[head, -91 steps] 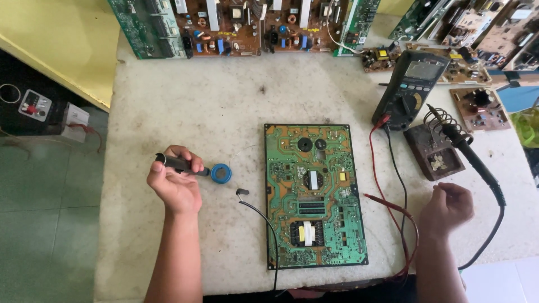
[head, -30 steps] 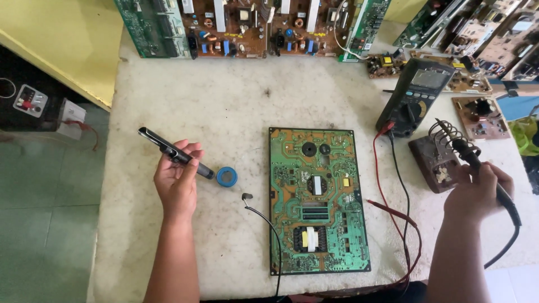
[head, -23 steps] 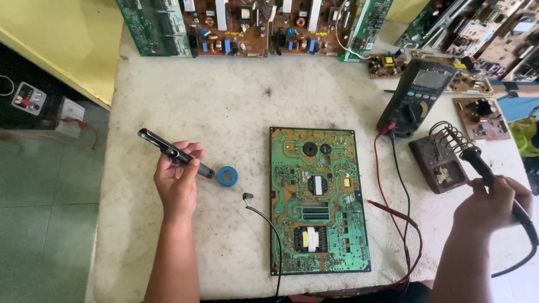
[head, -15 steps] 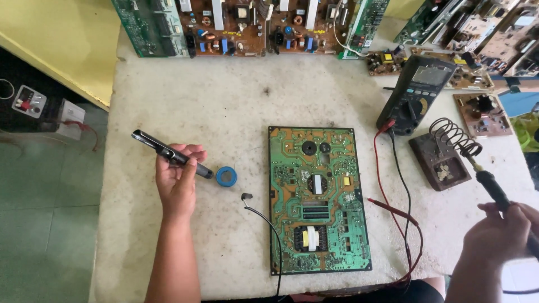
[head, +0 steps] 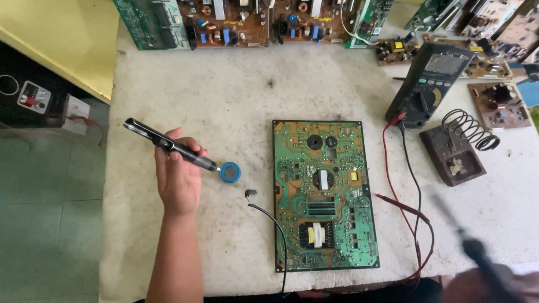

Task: Desoldering electronic components from a printed circuit board using a soldering iron and a manual desoldering pump.

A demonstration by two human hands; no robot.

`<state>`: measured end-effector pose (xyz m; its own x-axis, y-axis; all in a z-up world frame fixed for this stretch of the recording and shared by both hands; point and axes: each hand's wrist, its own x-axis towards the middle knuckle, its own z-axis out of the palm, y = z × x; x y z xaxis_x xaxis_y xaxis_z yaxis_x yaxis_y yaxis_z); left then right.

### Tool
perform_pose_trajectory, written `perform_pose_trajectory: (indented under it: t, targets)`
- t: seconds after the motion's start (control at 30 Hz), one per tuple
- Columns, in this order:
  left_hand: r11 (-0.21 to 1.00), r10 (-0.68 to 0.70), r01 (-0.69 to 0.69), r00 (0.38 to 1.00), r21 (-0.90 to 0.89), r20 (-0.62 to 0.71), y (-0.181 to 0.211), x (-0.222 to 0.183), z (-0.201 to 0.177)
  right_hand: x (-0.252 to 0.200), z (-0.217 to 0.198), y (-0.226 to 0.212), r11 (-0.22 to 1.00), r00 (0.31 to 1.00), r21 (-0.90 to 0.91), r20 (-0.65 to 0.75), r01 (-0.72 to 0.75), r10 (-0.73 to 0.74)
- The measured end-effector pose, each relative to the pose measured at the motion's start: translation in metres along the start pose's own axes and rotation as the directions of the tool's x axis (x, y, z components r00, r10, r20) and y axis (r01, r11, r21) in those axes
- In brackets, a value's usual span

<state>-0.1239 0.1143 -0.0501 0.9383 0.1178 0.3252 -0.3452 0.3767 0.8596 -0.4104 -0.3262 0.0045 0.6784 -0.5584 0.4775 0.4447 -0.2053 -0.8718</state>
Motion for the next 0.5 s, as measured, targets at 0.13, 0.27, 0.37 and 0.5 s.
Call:
perform_pose_trajectory:
  t: [0.13, 0.27, 0.37, 0.5]
  targets:
    - [0.993, -0.104, 0.105, 0.994, -0.053, 0.035, 0.023, 0.015, 0.014, -0.021, 0.115, 0.024, 0.999, 0.985, 0.05, 0.171, -0.001, -0.007]
    - [0.998, -0.048, 0.053, 0.99, -0.034, 0.132, 0.026, 0.032, 0.029, -0.008, 0.171, 0.057, 0.992, 0.992, 0.121, 0.127, -0.037, 0.022]
    - [0.999, -0.024, 0.029, 0.977, -0.02, 0.214, 0.025, 0.043, 0.047, 0.006, 0.182, 0.085, 0.996, 0.98, 0.089, 0.198, 0.006, -0.024]
    - [0.989, -0.089, 0.126, 0.928, -0.08, 0.363, 0.009, 0.05, 0.064, 0.002, 0.183, 0.104, 0.992, 0.977, 0.06, 0.188, -0.111, 0.098]
